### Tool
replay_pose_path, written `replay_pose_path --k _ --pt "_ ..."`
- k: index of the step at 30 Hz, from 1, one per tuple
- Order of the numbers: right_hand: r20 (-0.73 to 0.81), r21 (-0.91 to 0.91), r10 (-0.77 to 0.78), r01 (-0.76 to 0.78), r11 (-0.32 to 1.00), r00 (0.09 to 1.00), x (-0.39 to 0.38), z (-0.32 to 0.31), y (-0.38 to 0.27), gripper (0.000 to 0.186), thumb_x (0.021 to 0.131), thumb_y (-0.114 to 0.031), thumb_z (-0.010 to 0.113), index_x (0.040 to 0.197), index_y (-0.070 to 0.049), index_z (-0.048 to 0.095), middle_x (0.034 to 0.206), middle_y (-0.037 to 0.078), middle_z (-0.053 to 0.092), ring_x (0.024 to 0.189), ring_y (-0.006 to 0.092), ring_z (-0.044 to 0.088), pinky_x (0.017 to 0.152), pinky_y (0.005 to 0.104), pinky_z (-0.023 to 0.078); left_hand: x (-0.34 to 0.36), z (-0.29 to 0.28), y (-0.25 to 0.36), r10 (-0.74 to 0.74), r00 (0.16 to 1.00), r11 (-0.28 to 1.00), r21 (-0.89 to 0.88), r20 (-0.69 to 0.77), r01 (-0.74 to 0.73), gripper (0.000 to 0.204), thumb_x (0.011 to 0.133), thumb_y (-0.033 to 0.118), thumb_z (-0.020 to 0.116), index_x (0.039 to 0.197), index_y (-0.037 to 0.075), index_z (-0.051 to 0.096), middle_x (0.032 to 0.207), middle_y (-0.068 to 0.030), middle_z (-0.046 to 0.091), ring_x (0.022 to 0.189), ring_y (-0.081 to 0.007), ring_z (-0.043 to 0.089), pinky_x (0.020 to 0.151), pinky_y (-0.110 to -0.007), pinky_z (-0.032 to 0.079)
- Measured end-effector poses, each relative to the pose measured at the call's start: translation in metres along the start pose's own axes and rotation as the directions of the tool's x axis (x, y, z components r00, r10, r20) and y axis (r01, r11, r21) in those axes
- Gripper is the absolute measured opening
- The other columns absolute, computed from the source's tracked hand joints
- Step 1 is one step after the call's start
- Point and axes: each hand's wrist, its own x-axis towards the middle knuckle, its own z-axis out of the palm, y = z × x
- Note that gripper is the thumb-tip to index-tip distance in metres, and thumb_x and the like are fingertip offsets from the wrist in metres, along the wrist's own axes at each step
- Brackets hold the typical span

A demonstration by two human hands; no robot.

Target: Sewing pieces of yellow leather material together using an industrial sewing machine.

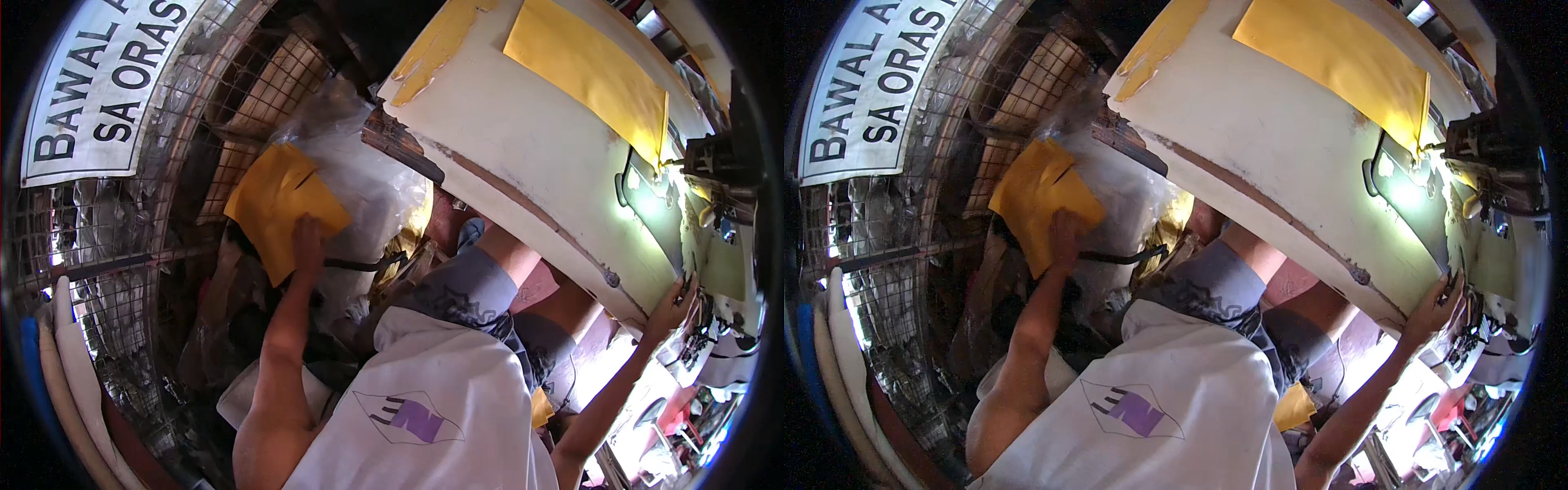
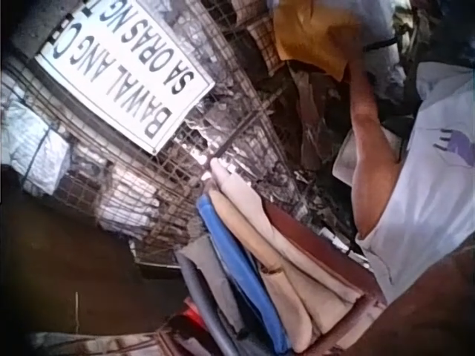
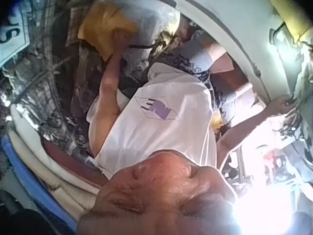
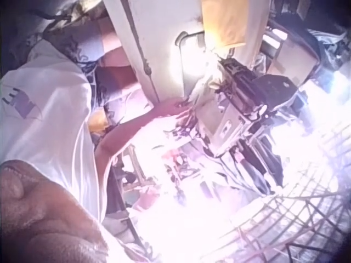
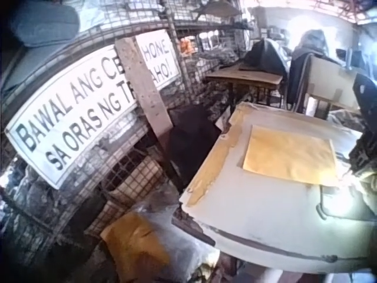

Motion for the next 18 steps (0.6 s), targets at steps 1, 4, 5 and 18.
replay_pose_path --k 1,4,5,18 --pt "-0.003 -0.003 0.008 -0.008 1.0 1.0 0.0 0.003 0.009 0.036 0.1 -0.023 0.061 0.132 -0.005 0.063 0.108 0.018 0.064 0.093 0.0308 0.061 0.083 0.0436 0.049 0.001 0.012 -0.014 -0.007 0.999 1.0 0.0 -0.043 0.007 0.064 0.084 0.033 0.071 0.137 0.003 0.051 0.152 -0.0239 0.037 0.142 -0.0459 0.032 0.116 -0.055 0.029" --pt "-0.046 -0.065 -0.081 0.078 0.995 0.996 0.001 0.009 0.034 0.034 0.099 -0.025 0.061 0.128 -0.008 0.067 0.104 0.018 0.063 0.095 0.0315 0.06 0.088 0.0443 0.047 0.013 0.008 -0.02 0.003 1.0 1.0 -0.006 0.003 -0.003 0.066 0.083 0.03 0.074 0.137 0.002 0.049 0.154 -0.023 0.034 0.143 -0.0457 0.031 0.115 -0.054 0.031" --pt "-0.052 -0.071 -0.07 0.067 0.995 0.996 0.001 0.01 0.033 0.034 0.099 -0.025 0.061 0.128 -0.008 0.067 0.104 0.018 0.063 0.095 0.0315 0.06 0.088 0.0443 0.047 0.019 -0.002 -0.008 0.016 1.0 1.0 -0.004 0.0 -0.016 0.066 0.083 0.03 0.074 0.137 0.002 0.049 0.154 -0.023 0.034 0.143 -0.0457 0.031 0.115 -0.054 0.031" --pt "-0.02 -0.194 -0.054 0.049 0.98 0.998 0.001 0.004 0.009 0.032 0.097 -0.029 0.061 0.118 -0.006 0.072 0.107 0.018 0.066 0.102 0.0332 0.061 0.092 0.0452 0.047 0.017 -0.003 0.019 0.067 0.995 0.994 0.093 -0.079 -0.059 0.023 0.091 0.012 0.059 0.109 -0.001 0.063 0.12 -0.0219 0.059 0.112 -0.0415 0.057 0.091 -0.05 0.051"
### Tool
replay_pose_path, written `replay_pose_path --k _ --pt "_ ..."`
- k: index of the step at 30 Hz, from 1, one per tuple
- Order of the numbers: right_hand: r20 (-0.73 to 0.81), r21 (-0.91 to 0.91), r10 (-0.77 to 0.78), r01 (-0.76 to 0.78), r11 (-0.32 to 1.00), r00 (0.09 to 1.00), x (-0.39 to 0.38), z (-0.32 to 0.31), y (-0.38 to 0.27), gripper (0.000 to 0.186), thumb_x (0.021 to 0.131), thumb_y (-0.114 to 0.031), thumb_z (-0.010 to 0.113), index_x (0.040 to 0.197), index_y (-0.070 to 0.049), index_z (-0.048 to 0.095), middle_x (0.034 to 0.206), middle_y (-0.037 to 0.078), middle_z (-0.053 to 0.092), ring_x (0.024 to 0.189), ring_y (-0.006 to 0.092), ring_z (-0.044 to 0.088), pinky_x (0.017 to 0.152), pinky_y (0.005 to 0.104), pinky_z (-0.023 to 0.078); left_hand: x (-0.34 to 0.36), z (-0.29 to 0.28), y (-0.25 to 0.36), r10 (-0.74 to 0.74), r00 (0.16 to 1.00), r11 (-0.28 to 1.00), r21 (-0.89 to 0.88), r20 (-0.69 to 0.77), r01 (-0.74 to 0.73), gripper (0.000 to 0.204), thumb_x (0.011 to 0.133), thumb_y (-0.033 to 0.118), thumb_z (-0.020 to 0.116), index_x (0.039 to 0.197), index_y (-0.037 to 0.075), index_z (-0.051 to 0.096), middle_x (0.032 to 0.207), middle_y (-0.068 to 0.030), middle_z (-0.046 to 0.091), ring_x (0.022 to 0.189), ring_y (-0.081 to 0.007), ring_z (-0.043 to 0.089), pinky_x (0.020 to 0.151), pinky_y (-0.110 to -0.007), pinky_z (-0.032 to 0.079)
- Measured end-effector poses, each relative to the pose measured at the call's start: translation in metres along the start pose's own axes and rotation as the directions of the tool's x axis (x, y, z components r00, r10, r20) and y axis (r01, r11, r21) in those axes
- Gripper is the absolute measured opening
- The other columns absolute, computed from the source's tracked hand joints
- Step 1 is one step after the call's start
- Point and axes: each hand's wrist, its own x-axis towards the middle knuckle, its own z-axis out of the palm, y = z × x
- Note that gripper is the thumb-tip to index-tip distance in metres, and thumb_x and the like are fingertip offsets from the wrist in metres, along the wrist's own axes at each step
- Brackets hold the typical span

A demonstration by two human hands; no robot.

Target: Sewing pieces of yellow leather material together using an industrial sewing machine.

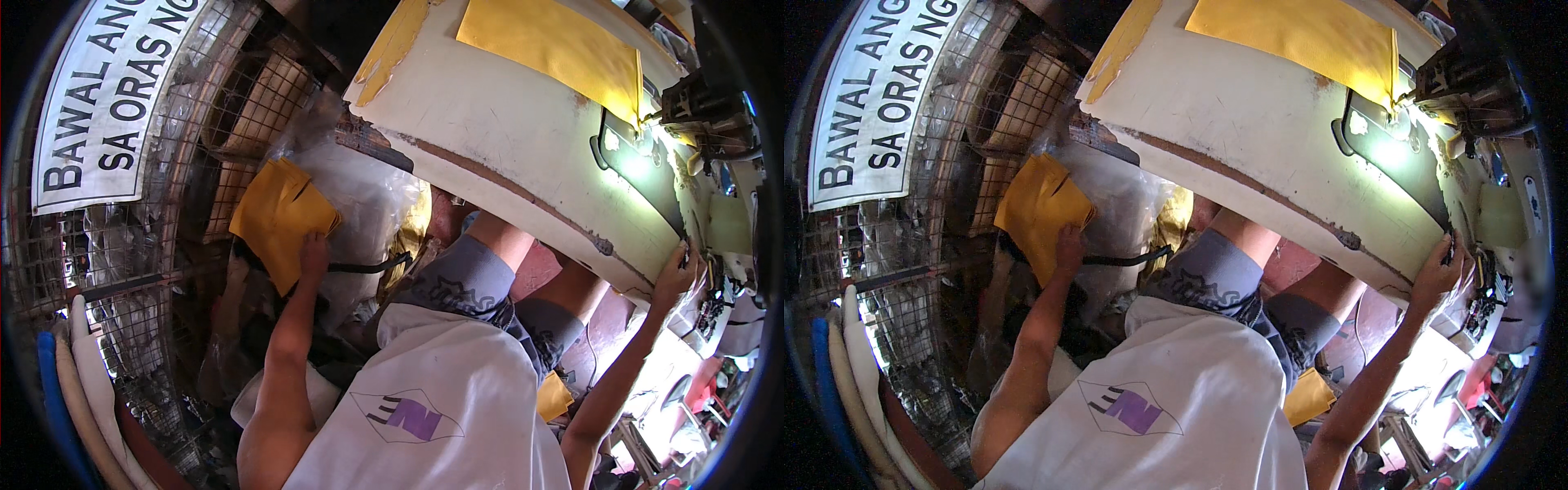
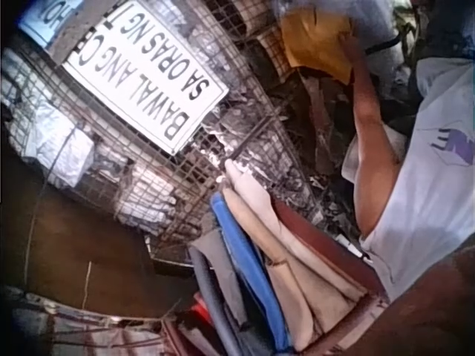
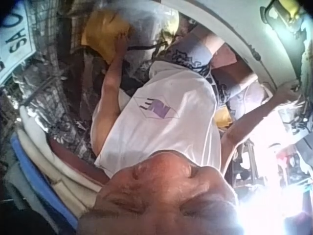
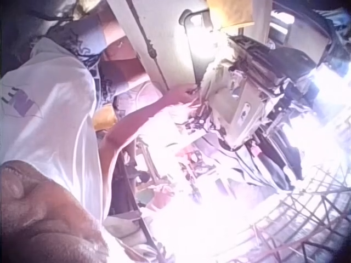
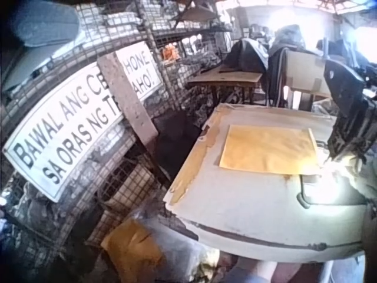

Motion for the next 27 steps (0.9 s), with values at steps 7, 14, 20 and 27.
replay_pose_path --k 7,14,20,27 --pt "-0.011 0.008 -0.006 0.007 1.0 1.0 -0.002 0.009 0.015 0.033 0.098 -0.03 0.06 0.116 -0.005 0.072 0.107 0.018 0.066 0.102 0.0332 0.061 0.092 0.0449 0.047 0.011 0.002 0.011 -0.052 0.998 0.986 -0.162 -0.028 0.047 0.016 0.088 0.016 0.067 0.091 0.001 0.067 0.089 -0.0187 0.066 0.084 -0.0398 0.066 0.079 -0.049 0.052" --pt "0.001 0.065 0.024 -0.024 0.998 1.0 -0.002 0.011 0.003 0.034 0.097 -0.031 0.061 0.118 -0.007 0.072 0.108 0.018 0.065 0.102 0.0338 0.061 0.092 0.0451 0.047 0.022 -0.025 -0.016 -0.281 0.904 0.809 -0.426 0.323 0.404 0.032 0.087 0.029 0.074 0.09 -0.002 0.065 0.095 -0.0209 0.069 0.089 -0.0398 0.067 0.077 -0.045 0.051" --pt "-0.106 -0.242 -0.08 0.052 0.969 0.991 -0.001 -0.014 -0.008 0.036 0.096 -0.026 0.063 0.128 -0.01 0.066 0.114 0.015 0.063 0.105 0.0318 0.059 0.092 0.0464 0.047 0.043 -0.104 -0.031 -0.487 0.873 0.593 -0.735 -0.001 0.33 0.026 0.1 0.019 0.06 0.105 -0.004 0.071 0.095 -0.009 0.072 0.087 -0.0166 0.063 0.079 -0.034 0.05" --pt "0.27 0.732 -0.243 -0.035 0.68 0.932 0.004 -0.078 -0.156 0.03 0.091 -0.008 0.069 0.121 -0.001 0.067 0.105 0.019 0.07 0.091 0.0287 0.071 0.084 0.0386 0.056 0.078 -0.302 0.136 -0.018 0.891 0.699 -0.643 -0.454 -0.313 0.02 0.099 0.01 0.058 0.108 -0.003 0.07 0.1 -0.0141 0.073 0.09 -0.0224 0.068 0.08 -0.036 0.052"
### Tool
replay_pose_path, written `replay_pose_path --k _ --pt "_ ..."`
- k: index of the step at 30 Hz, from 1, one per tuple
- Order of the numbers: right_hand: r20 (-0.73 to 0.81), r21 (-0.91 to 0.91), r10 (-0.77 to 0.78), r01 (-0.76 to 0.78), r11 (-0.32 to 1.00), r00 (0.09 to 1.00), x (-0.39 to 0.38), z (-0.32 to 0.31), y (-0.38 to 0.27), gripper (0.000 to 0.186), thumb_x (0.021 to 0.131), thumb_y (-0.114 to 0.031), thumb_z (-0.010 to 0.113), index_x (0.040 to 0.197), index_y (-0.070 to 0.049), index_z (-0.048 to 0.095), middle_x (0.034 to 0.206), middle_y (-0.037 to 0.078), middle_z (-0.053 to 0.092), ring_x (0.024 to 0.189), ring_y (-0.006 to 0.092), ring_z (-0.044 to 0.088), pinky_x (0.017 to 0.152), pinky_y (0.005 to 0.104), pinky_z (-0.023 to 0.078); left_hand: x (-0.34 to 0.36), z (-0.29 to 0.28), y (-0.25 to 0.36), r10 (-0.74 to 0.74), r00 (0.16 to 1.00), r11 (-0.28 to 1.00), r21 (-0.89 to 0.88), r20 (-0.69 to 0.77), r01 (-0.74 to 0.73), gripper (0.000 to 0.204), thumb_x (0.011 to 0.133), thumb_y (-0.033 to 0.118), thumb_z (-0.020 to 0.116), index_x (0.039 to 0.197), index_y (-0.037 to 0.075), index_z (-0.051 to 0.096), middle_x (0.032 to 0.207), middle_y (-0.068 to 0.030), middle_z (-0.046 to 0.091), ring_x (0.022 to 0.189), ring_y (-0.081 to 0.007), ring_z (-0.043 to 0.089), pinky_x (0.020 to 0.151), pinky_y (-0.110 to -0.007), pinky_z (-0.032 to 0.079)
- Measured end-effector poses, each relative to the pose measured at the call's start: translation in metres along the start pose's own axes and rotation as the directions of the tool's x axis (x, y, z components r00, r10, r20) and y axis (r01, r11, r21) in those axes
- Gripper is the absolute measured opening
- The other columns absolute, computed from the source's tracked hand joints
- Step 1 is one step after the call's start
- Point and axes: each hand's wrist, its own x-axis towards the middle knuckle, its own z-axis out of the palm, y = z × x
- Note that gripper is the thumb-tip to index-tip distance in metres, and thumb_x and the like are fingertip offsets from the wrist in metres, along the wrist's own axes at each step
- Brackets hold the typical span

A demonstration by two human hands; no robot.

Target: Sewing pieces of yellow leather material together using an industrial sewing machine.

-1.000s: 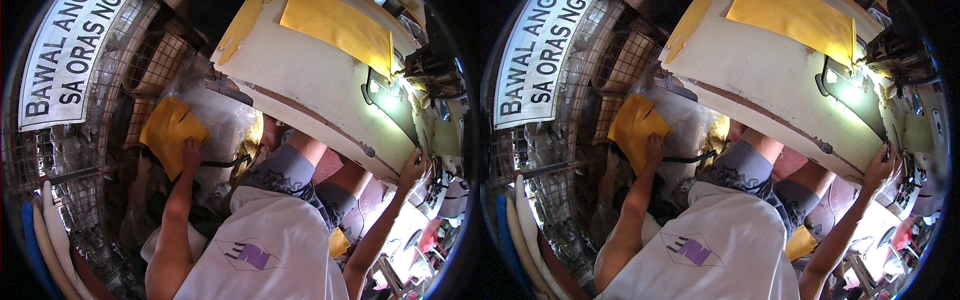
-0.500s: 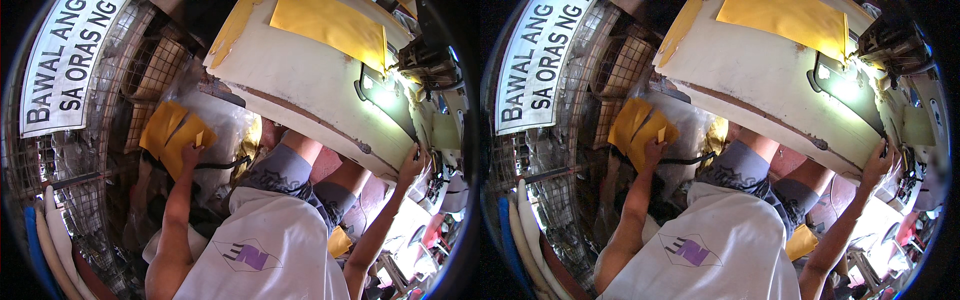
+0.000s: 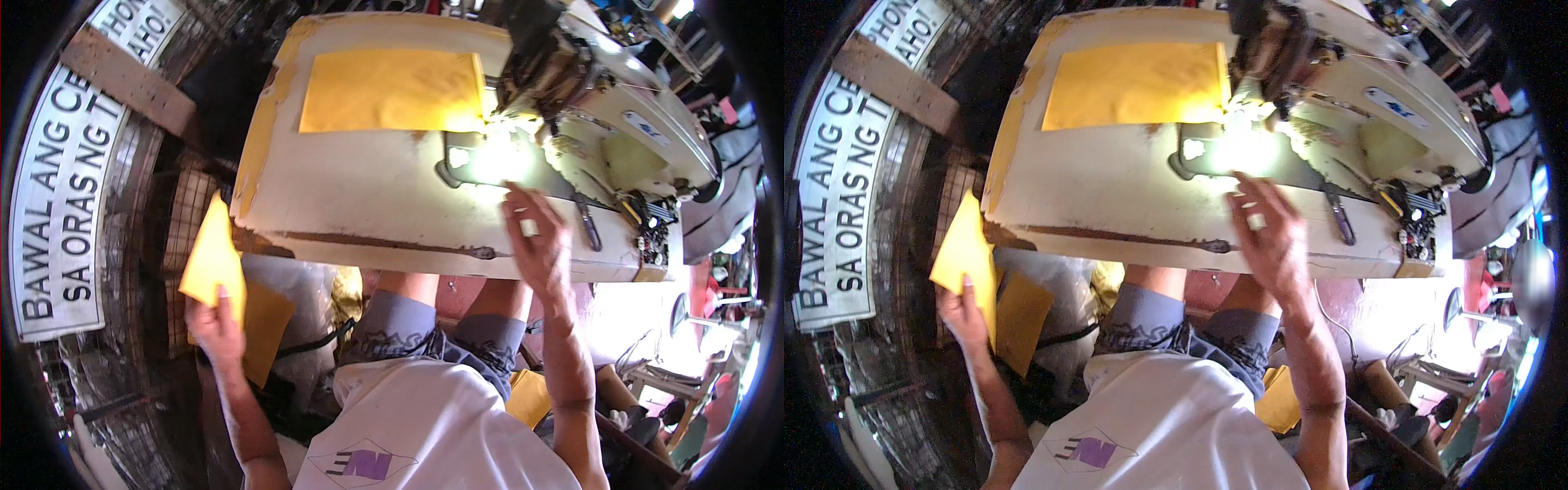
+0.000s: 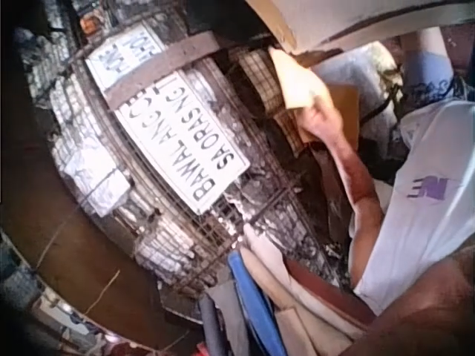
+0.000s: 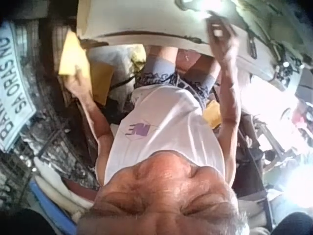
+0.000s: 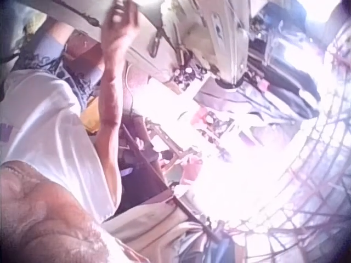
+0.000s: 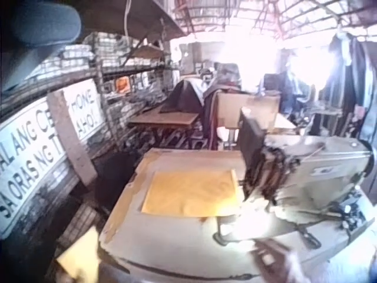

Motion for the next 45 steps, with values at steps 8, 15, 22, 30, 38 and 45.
replay_pose_path --k 8,15,22,30,38,45 --pt "0.429 0.265 0.328 -0.465 0.845 0.841 0.051 -0.015 0.014 0.052 0.097 -0.037 0.063 0.124 0.007 0.063 0.101 0.016 0.072 0.087 0.0198 0.07 0.078 0.0314 0.056 0.002 0.222 0.199 0.654 0.617 0.731 -0.154 0.437 -0.665 0.051 0.09 0.026 0.066 0.13 -0.003 0.055 0.133 -0.0255 0.053 0.131 -0.0431 0.046 0.115 -0.055 0.032" --pt "0.318 -0.167 0.256 -0.212 0.963 0.913 0.057 -0.036 0.045 0.033 0.083 -0.019 0.074 0.106 0.004 0.07 0.078 0.011 0.07 0.072 0.0159 0.066 0.07 0.0335 0.053 0.017 0.244 0.213 0.705 0.513 0.704 -0.569 0.49 -0.425 0.041 0.095 0.025 0.063 0.124 -0.004 0.057 0.133 -0.0279 0.051 0.13 -0.0453 0.045 0.113 -0.052 0.036" --pt "0.324 0.011 0.111 -0.121 0.993 0.939 0.053 -0.035 0.053 0.03 0.084 -0.009 0.072 0.111 0.004 0.067 0.084 0.011 0.071 0.078 0.0193 0.067 0.074 0.0327 0.053 0.089 0.264 0.193 0.775 0.546 0.628 -0.299 0.318 -0.718 0.033 0.087 -0.003 0.058 0.12 -0.004 0.059 0.122 -0.0206 0.058 0.118 -0.0374 0.053 0.106 -0.045 0.044" --pt "0.284 -0.033 0.053 -0.045 0.998 0.957 0.055 -0.042 0.058 0.026 0.084 -0.013 0.068 0.106 0.001 0.068 0.09 0.019 0.069 0.086 0.0327 0.069 0.078 0.0405 0.054 0.158 0.274 0.201 0.739 0.315 0.649 -0.504 0.595 -0.57 0.019 0.088 0.013 0.066 0.103 0.006 0.074 0.1 -0.01 0.062 0.099 -0.0273 0.059 0.09 -0.039 0.049" --pt "0.143 -0.155 -0.207 0.228 0.961 0.968 0.034 -0.026 0.07 0.026 0.085 -0.006 0.073 0.111 -0.005 0.072 0.087 0.012 0.063 0.083 0.0299 0.065 0.076 0.0384 0.053 0.154 0.284 0.192 0.842 0.299 0.528 -0.57 0.449 -0.63 0.018 0.082 0.003 0.071 0.1 0.005 0.075 0.095 -0.01 0.061 0.092 -0.0267 0.062 0.081 -0.036 0.053" --pt "0.218 -0.279 -0.352 0.403 0.871 0.91 0.025 -0.029 0.063 0.04 0.077 -0.008 0.062 0.117 -0.003 0.068 0.101 0.01 0.06 0.095 0.0284 0.059 0.085 0.038 0.052 0.153 0.272 0.193 0.913 0.139 0.334 -0.508 0.383 -0.794 0.023 0.078 0.002 0.064 0.1 0.003 0.071 0.093 -0.009 0.058 0.092 -0.0267 0.061 0.083 -0.037 0.054"
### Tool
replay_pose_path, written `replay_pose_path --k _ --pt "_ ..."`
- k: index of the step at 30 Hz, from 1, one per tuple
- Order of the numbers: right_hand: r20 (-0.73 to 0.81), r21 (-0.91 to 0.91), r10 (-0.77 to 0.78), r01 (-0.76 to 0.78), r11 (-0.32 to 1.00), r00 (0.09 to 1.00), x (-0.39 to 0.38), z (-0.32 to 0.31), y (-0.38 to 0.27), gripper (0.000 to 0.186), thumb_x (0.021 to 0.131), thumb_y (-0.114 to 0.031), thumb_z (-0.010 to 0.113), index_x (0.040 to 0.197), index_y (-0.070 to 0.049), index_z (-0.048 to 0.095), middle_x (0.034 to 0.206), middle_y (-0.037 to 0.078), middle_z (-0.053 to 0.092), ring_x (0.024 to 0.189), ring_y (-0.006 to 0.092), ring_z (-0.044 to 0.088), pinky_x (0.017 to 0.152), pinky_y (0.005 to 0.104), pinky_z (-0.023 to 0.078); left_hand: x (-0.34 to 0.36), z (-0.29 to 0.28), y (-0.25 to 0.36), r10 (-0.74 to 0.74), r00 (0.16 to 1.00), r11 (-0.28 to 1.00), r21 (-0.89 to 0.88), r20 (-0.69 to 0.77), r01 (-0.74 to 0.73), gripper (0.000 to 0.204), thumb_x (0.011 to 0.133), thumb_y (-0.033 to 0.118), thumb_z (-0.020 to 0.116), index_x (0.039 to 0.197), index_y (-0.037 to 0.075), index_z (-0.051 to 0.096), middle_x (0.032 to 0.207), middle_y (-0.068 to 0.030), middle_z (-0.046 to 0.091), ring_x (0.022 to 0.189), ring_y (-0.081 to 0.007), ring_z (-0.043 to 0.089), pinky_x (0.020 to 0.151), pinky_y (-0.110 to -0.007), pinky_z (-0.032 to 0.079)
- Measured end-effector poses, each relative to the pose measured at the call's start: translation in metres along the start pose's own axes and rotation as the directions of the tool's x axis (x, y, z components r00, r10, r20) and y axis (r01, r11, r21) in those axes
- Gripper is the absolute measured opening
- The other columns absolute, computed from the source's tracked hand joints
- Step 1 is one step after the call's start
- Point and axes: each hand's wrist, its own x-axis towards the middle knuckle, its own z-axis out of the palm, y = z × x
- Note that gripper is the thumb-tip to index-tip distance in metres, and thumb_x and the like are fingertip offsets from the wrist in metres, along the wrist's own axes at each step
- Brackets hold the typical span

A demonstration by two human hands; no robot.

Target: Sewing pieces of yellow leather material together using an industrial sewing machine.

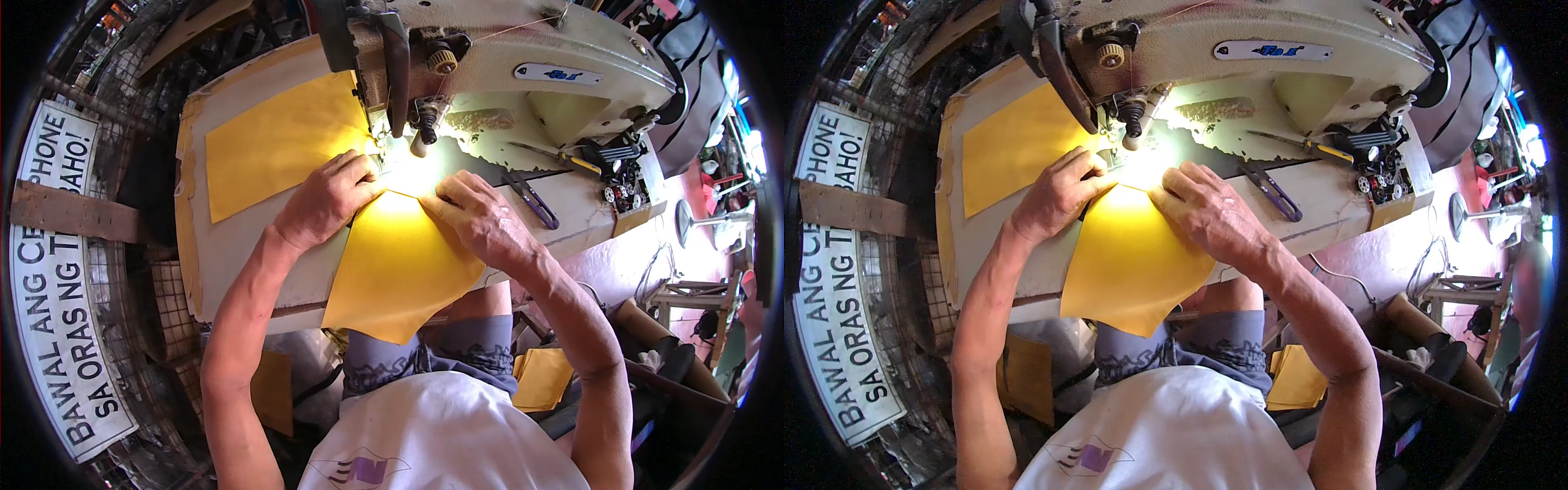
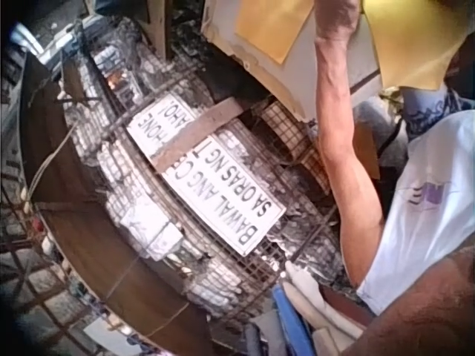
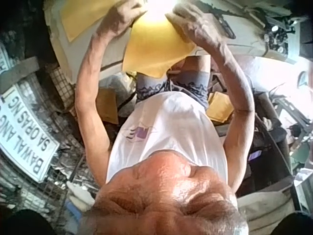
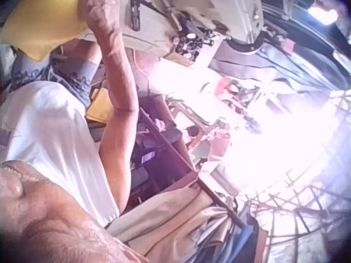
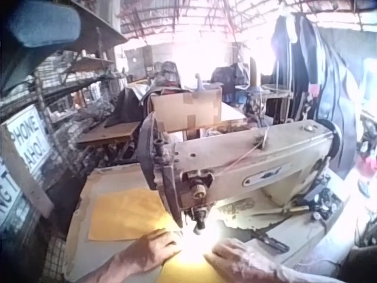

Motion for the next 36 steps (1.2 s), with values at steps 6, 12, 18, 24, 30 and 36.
replay_pose_path --k 6,12,18,24,30,36 --pt "0.054 -0.05 -0.013 0.016 0.999 0.998 0.001 0.001 -0.002 0.043 0.08 -0.015 0.059 0.12 -0.001 0.065 0.103 0.009 0.059 0.099 0.0255 0.057 0.091 0.0385 0.048 0.002 -0.002 0.0 0.037 0.999 0.999 0.033 0.008 -0.037 0.021 0.08 0.003 0.062 0.101 0.002 0.068 0.096 -0.0092 0.06 0.094 -0.026 0.061 0.084 -0.036 0.054" --pt "0.098 -0.119 -0.098 0.109 0.987 0.99 0.006 0.001 0.005 0.042 0.079 -0.017 0.063 0.118 -0.004 0.063 0.105 0.004 0.06 0.1 0.0208 0.056 0.087 0.0338 0.046 -0.004 -0.004 0.015 -0.056 0.996 0.991 0.129 0.066 0.047 0.025 0.083 0.007 0.062 0.106 0.002 0.07 0.103 -0.0109 0.062 0.106 -0.0311 0.061 0.095 -0.043 0.049" --pt "0.239 -0.048 -0.071 0.084 0.995 0.968 0.028 -0.003 0.007 0.044 0.08 -0.012 0.063 0.123 -0.006 0.06 0.102 0.006 0.063 0.092 0.0245 0.062 0.078 0.0368 0.049 -0.021 0.01 0.057 -0.338 0.94 0.913 0.26 0.05 0.315 0.047 0.087 0.022 0.067 0.13 0.005 0.059 0.131 -0.0153 0.055 0.133 -0.0358 0.046 0.114 -0.057 0.033" --pt "-0.002 0.007 0.086 -0.086 0.996 0.996 0.028 0.025 -0.023 0.023 0.077 -0.011 0.063 0.098 -0.002 0.059 0.084 0.012 0.064 0.077 0.0299 0.067 0.066 0.0401 0.053 -0.022 -0.009 0.014 -0.179 0.979 0.963 0.223 0.102 0.153 0.042 0.09 0.023 0.064 0.129 0.008 0.061 0.136 -0.0121 0.056 0.14 -0.0345 0.041 0.12 -0.053 0.027" --pt "-0.049 -0.164 0.198 -0.203 0.965 0.979 0.027 0.041 -0.052 0.025 0.078 -0.011 0.062 0.1 -0.001 0.059 0.093 0.013 0.063 0.089 0.0304 0.065 0.07 0.0409 0.052 -0.013 -0.012 0.018 -0.119 0.989 0.951 0.295 0.089 0.088 0.035 0.087 0.011 0.063 0.121 0.004 0.064 0.13 -0.0115 0.06 0.132 -0.0323 0.049 0.116 -0.048 0.035" --pt "-0.054 -0.155 0.166 -0.172 0.973 0.985 0.022 0.039 -0.05 0.041 0.076 -0.005 0.062 0.116 0.0 0.058 0.096 0.013 0.06 0.087 0.0317 0.063 0.069 0.0424 0.051 -0.012 0.036 0.046 -0.237 0.953 0.915 0.286 -0.19 0.285 0.034 0.081 0.004 0.061 0.114 -0.002 0.061 0.115 -0.017 0.06 0.114 -0.0312 0.057 0.105 -0.044 0.043"
